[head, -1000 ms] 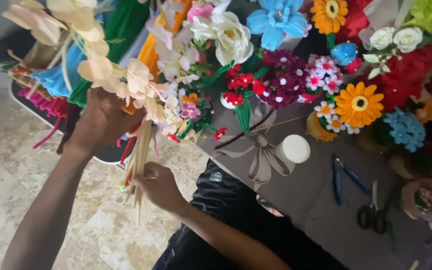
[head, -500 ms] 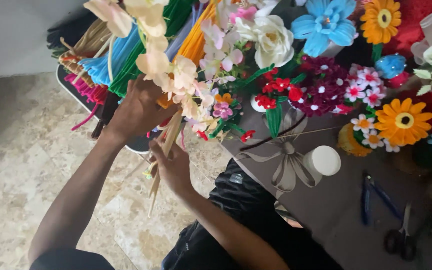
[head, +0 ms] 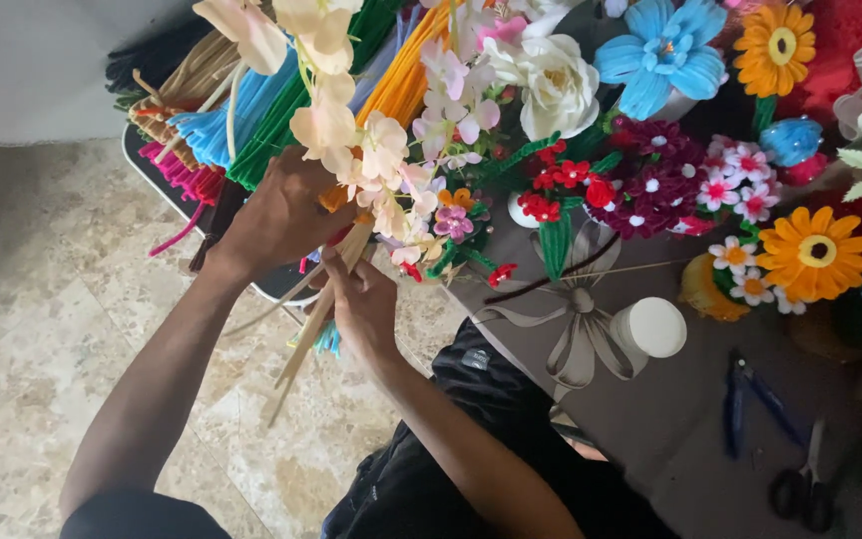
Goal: The person adjusts a small artificial flower arrangement, then selects and cuts a cream-colored pipe cleaner. They wrap the pipe cleaner around a small white cup and trim the excess with a utility knife. The workspace contains many colorful artificial flowers and craft supplies.
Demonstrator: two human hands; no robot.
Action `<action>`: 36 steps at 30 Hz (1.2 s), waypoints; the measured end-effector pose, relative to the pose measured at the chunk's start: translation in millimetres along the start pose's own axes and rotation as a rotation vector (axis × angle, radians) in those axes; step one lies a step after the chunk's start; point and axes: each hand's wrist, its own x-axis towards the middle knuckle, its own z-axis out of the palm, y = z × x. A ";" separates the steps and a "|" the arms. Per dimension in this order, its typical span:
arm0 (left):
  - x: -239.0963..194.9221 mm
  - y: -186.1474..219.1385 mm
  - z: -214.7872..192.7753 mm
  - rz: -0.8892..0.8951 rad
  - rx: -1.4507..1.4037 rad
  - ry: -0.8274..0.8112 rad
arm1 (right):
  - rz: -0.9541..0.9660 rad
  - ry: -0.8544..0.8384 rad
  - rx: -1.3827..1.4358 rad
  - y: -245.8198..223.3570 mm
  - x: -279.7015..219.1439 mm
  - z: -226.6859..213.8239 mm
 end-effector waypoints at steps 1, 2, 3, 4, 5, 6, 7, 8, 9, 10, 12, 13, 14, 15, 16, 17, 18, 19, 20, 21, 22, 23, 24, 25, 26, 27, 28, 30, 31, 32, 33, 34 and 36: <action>-2.1 -4.8 4.4 -0.011 -0.017 0.012 | 0.005 0.016 0.006 -6.5 -0.6 2.3; -3.9 -9.5 8.9 -0.021 -0.034 0.024 | 0.010 0.032 0.013 -13.1 -1.3 4.3; -2.9 -6.9 8.6 -0.017 -0.037 0.024 | 0.007 0.036 0.014 -7.4 2.7 2.7; -1.8 -4.4 8.1 -0.010 -0.062 0.028 | -0.029 0.049 -0.038 -1.7 6.7 1.2; 0.2 -2.8 6.1 -0.003 -0.086 0.036 | -0.066 0.059 -0.091 2.7 12.0 1.0; 2.2 -0.4 4.0 0.002 -0.086 0.038 | -0.071 0.060 -0.091 10.4 20.0 -3.4; 2.1 2.7 3.3 0.010 -0.077 0.042 | -0.124 0.077 -0.123 19.8 26.5 -9.0; 1.7 5.7 2.7 0.018 -0.069 0.046 | -0.176 0.093 -0.155 29.6 32.9 -14.5; 3.6 7.0 -0.3 0.018 -0.068 0.048 | -0.178 0.092 -0.156 19.0 24.5 -10.3; 5.4 8.0 -3.5 0.024 -0.065 0.048 | -0.175 0.071 -0.158 8.4 16.2 -5.9; 4.2 4.6 -1.6 0.030 -0.060 0.047 | -0.170 0.049 -0.159 3.6 10.6 -4.4; 0.4 -0.2 2.4 0.014 -0.077 0.053 | -0.158 0.052 -0.139 9.3 13.0 -6.2; -3.5 -4.9 6.3 -0.001 -0.095 0.059 | -0.146 0.055 -0.120 15.1 15.4 -8.0; 2.8 7.8 -4.1 -0.004 -0.092 0.060 | -0.144 0.051 -0.120 1.6 4.7 -3.2; 9.3 20.7 -14.4 0.031 -0.100 0.062 | -0.129 0.077 -0.079 -12.1 -5.9 1.3; 16.5 33.6 -24.6 0.068 -0.110 0.062 | -0.114 0.105 -0.038 -26.2 -16.5 5.7; 12.8 25.2 -20.4 0.066 -0.108 0.061 | -0.112 0.103 -0.036 -23.5 -14.8 5.9; 10.4 16.7 -15.5 0.055 -0.113 0.052 | -0.123 0.104 -0.046 -21.5 -12.1 5.3; 8.1 8.2 -10.6 0.045 -0.119 0.042 | -0.134 0.104 -0.055 -19.5 -9.4 4.6; 9.6 9.0 -9.6 0.045 -0.119 0.042 | -0.134 0.104 -0.055 -22.3 -13.2 6.4; 11.0 9.7 -8.7 0.043 -0.121 0.042 | -0.136 0.092 -0.025 -24.8 -17.1 8.2; 11.6 10.2 -8.0 0.039 -0.124 0.042 | -0.137 0.080 0.004 -27.2 -21.3 10.5; 12.6 10.3 -9.5 0.037 -0.124 0.042 | -0.136 0.079 0.004 -22.3 -18.1 8.7; 13.5 10.5 -10.7 0.031 -0.116 0.031 | -0.159 0.069 -0.034 -17.2 -15.1 6.7; 14.4 10.6 -11.9 0.024 -0.107 0.020 | -0.182 0.060 -0.072 -12.2 -12.1 4.7; 14.2 9.1 -10.8 0.023 -0.108 0.021 | -0.182 0.059 -0.073 -12.8 -16.6 6.0; 14.0 7.5 -9.7 0.017 -0.110 0.017 | -0.182 0.083 -0.091 -13.5 -21.2 7.3; 11.9 8.3 -9.2 0.009 -0.112 0.013 | -0.180 0.105 -0.110 -7.8 -24.6 10.0; 10.9 10.4 -10.5 0.002 -0.129 0.009 | -0.261 0.117 -0.158 -2.2 -23.0 12.1; 10.1 12.7 -11.9 -0.005 -0.146 0.004 | -0.343 0.129 -0.206 3.3 -21.5 14.1; 14.3 21.7 -17.3 -0.005 -0.146 0.004 | -0.343 0.129 -0.206 -2.8 -22.9 14.7; 18.7 30.7 -22.8 0.001 -0.128 0.008 | -0.348 0.109 -0.092 -9.1 -24.4 15.4; 20.7 32.4 -25.6 0.007 -0.109 0.014 | -0.354 0.085 0.022 -14.8 -24.4 15.2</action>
